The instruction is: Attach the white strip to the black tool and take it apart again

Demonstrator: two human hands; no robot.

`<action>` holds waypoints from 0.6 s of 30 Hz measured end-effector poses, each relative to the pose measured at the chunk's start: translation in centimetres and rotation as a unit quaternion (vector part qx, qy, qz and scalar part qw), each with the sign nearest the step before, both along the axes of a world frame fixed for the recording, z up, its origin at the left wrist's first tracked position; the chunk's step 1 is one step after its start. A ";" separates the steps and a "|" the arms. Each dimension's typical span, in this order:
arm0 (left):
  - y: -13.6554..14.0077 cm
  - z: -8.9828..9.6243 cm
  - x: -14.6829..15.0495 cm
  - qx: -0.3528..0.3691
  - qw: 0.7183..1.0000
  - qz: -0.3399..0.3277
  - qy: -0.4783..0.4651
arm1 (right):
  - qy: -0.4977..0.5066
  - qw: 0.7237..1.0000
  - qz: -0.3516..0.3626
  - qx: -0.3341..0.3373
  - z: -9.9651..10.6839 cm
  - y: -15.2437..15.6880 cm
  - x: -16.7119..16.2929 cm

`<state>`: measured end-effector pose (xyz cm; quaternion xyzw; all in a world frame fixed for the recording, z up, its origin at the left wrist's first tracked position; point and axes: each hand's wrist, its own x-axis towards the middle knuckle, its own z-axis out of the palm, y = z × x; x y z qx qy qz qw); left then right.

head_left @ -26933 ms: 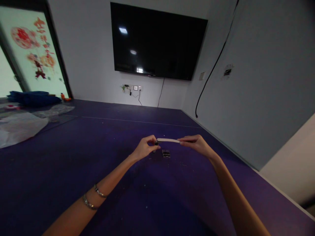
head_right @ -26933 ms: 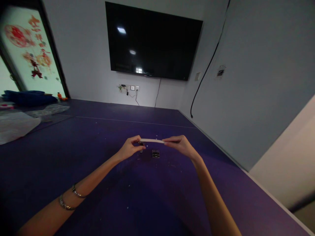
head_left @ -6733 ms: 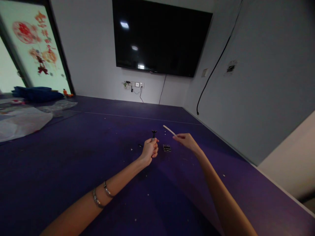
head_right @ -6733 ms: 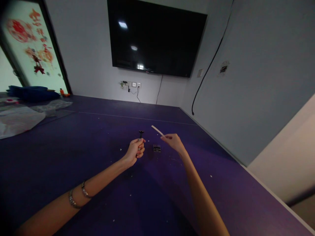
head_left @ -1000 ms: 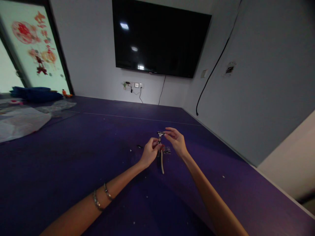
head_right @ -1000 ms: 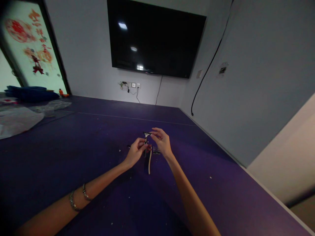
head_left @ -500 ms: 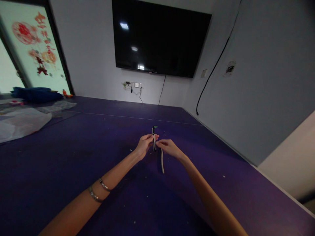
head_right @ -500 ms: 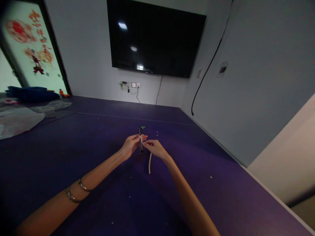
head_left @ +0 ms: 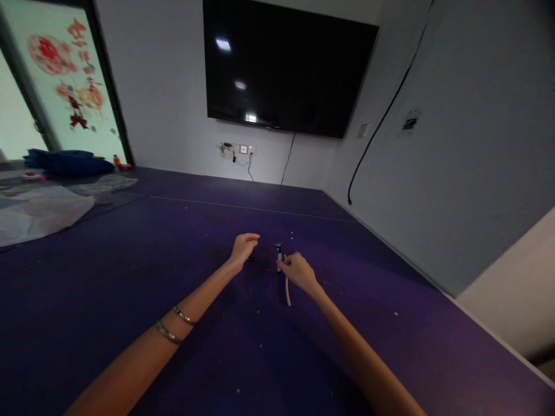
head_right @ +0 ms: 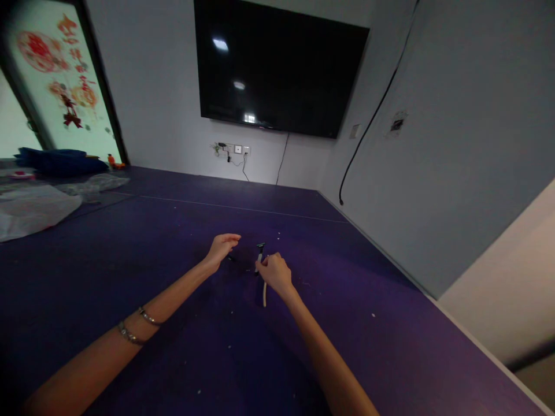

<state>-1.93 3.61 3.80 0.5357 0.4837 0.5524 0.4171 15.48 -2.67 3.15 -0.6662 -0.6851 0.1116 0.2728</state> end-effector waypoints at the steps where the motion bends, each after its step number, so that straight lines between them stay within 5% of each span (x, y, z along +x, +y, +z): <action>1: 0.7 -0.2 -0.6 0.007 1.000 0.006 0.029 | -0.033 0.999 -0.017 -0.005 -0.1 -0.3 -0.2; 7: 2.9 -1.7 -3.8 0.032 0.960 -0.038 0.275 | -0.144 0.988 -0.032 -0.037 -0.2 -1.4 -1.2; 18: 2.5 -2.7 -5.2 0.136 0.892 -0.106 0.417 | -0.138 0.990 -0.015 -0.014 0.4 -1.2 -0.5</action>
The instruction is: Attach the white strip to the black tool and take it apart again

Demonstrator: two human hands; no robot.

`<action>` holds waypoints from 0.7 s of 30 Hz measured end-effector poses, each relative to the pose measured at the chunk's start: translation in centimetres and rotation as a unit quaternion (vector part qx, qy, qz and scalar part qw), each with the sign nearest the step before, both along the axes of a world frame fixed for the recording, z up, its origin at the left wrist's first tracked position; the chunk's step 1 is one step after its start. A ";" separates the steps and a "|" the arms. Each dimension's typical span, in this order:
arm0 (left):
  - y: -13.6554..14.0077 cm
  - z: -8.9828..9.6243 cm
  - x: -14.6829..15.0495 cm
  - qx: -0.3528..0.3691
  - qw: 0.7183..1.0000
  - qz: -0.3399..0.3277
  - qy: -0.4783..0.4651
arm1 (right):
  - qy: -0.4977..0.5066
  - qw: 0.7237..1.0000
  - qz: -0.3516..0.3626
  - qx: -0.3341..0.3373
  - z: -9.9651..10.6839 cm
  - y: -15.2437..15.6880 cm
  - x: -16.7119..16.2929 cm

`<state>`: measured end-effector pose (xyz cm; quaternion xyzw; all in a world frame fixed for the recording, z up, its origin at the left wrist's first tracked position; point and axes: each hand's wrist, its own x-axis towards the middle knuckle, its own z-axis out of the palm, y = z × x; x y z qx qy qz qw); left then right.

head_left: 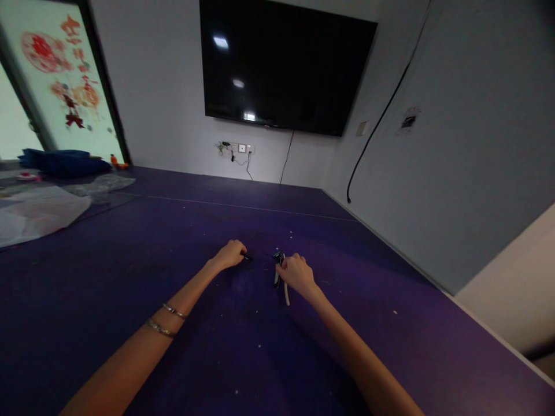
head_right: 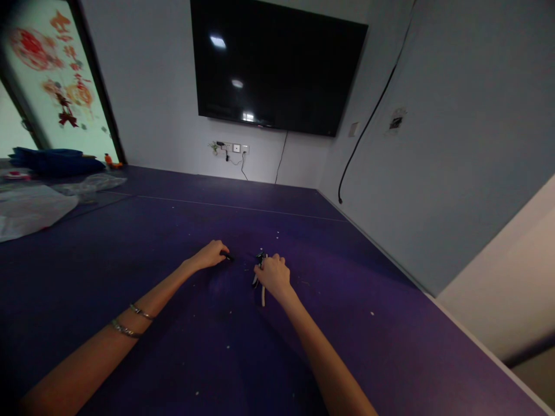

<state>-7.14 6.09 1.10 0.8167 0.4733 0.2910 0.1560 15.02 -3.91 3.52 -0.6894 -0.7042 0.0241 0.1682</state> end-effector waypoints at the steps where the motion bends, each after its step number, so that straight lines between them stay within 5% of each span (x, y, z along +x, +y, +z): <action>1: 0.0 -0.1 0.0 0.014 1.000 -0.005 0.012 | 0.010 1.000 -0.002 0.007 0.2 0.2 0.4; 10: -0.1 0.5 -0.1 0.057 0.973 -0.026 0.221 | 0.125 0.990 0.007 0.059 1.1 3.2 5.8; 21: -0.7 0.8 0.4 0.088 0.976 -0.049 0.192 | 0.205 0.972 0.065 0.089 0.7 3.9 6.9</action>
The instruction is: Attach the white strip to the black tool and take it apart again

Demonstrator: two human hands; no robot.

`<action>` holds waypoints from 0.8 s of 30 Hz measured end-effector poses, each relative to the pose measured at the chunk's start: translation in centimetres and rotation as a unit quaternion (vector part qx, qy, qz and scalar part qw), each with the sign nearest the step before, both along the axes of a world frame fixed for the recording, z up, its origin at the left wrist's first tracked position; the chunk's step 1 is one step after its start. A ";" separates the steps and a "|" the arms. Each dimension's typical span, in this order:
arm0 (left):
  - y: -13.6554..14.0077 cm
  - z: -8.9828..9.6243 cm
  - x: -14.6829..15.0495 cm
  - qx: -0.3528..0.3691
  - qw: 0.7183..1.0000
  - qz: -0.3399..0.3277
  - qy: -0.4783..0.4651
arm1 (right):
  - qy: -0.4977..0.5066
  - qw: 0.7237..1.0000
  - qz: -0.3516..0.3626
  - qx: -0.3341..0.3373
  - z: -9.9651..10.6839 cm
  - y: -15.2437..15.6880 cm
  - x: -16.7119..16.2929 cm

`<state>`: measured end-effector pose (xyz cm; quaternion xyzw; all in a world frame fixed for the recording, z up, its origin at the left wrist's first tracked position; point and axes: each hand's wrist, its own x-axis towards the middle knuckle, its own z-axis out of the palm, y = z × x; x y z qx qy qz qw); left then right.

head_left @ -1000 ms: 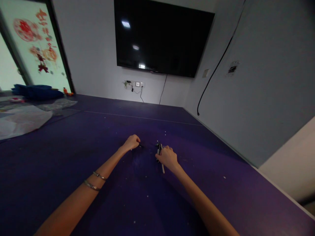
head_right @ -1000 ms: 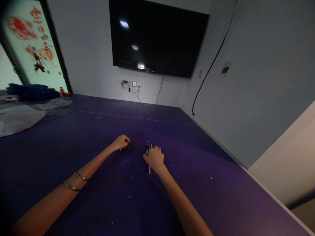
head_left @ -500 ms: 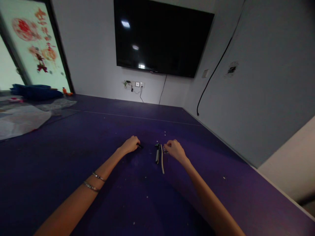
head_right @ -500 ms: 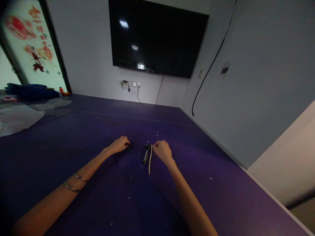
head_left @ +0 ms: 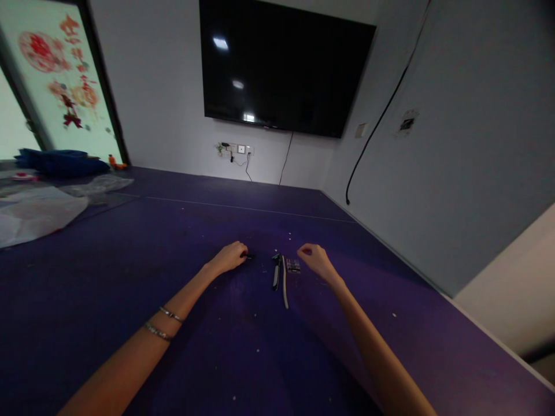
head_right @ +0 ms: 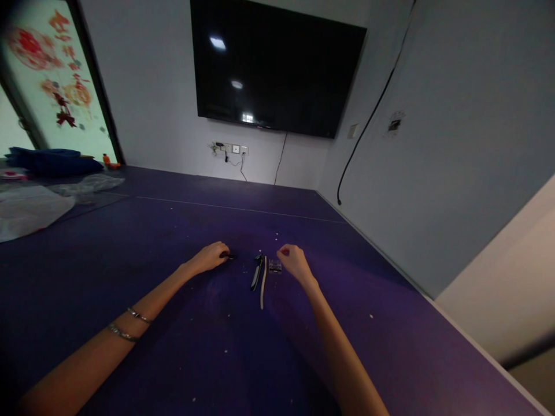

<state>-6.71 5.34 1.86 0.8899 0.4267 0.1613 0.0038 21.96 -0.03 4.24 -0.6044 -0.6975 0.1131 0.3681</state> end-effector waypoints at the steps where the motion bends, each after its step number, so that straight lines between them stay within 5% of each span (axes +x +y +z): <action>1: -0.3 0.3 0.4 0.006 1.000 -0.012 -0.012 | 0.011 1.000 0.016 -0.002 0.0 0.0 -0.2; 8: -3.9 2.7 4.5 0.079 0.987 -0.127 -0.062 | 0.129 0.980 0.141 -0.060 -0.2 -0.3 -2.2; 13: -5.3 3.3 5.8 0.105 0.980 -0.155 -0.061 | 0.169 0.966 0.163 -0.111 0.0 -0.8 -2.6; 19: -5.6 3.0 6.2 0.108 0.981 -0.143 -0.071 | 0.171 0.961 0.184 -0.111 0.3 -0.8 -2.4; 24: -5.8 1.9 6.9 0.090 0.994 -0.014 -0.061 | 0.142 0.975 0.144 -0.093 -0.3 0.0 -0.8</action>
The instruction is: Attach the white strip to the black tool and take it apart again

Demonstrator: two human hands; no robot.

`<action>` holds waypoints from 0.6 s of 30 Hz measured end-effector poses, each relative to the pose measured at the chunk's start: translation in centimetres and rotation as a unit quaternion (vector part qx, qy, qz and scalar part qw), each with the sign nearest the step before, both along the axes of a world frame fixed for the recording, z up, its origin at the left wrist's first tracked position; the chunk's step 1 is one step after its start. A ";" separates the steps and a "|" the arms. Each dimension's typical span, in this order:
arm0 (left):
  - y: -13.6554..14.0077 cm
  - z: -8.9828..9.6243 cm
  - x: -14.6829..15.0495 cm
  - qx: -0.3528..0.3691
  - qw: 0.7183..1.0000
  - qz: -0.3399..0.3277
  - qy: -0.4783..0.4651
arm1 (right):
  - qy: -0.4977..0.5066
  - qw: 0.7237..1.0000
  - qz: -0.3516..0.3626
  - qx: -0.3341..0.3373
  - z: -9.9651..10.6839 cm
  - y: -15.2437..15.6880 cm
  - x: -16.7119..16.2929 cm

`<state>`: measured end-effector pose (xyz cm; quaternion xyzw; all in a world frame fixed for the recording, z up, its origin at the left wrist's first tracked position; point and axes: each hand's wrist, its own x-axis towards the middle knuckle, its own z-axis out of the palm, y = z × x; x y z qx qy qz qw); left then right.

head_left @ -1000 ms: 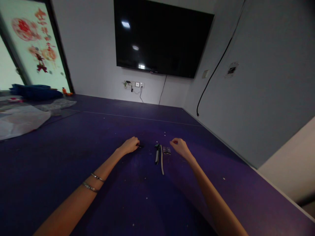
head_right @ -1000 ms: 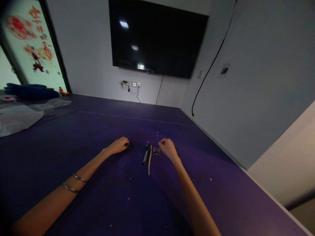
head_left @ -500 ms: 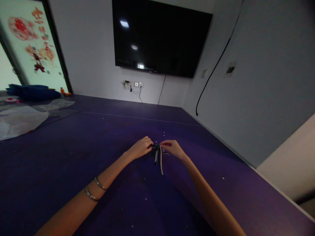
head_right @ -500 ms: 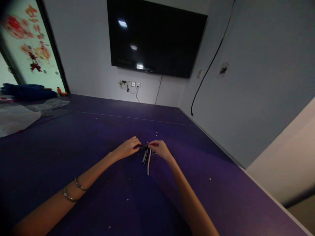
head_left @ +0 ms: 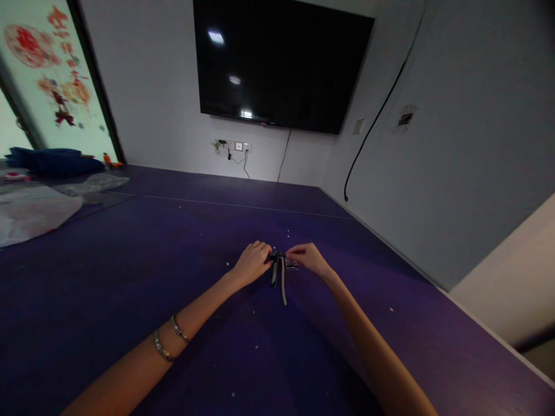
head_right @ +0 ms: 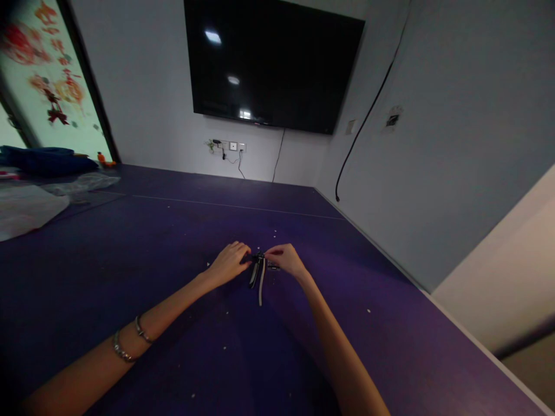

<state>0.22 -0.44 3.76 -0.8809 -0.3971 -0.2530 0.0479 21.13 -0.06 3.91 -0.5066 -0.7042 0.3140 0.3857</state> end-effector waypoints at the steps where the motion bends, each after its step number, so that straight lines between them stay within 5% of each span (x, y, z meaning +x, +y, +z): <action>1: -0.1 -0.3 0.2 -0.030 0.999 0.028 0.002 | -0.009 1.000 -0.023 0.008 -0.3 0.3 0.6; 7: -1.5 -1.2 1.6 -0.200 0.975 0.088 0.034 | -0.065 0.991 -0.110 0.038 -2.7 1.4 3.4; 18: -2.0 -2.2 2.9 -0.157 0.979 0.117 0.061 | -0.106 0.990 -0.090 0.039 -3.5 1.2 2.6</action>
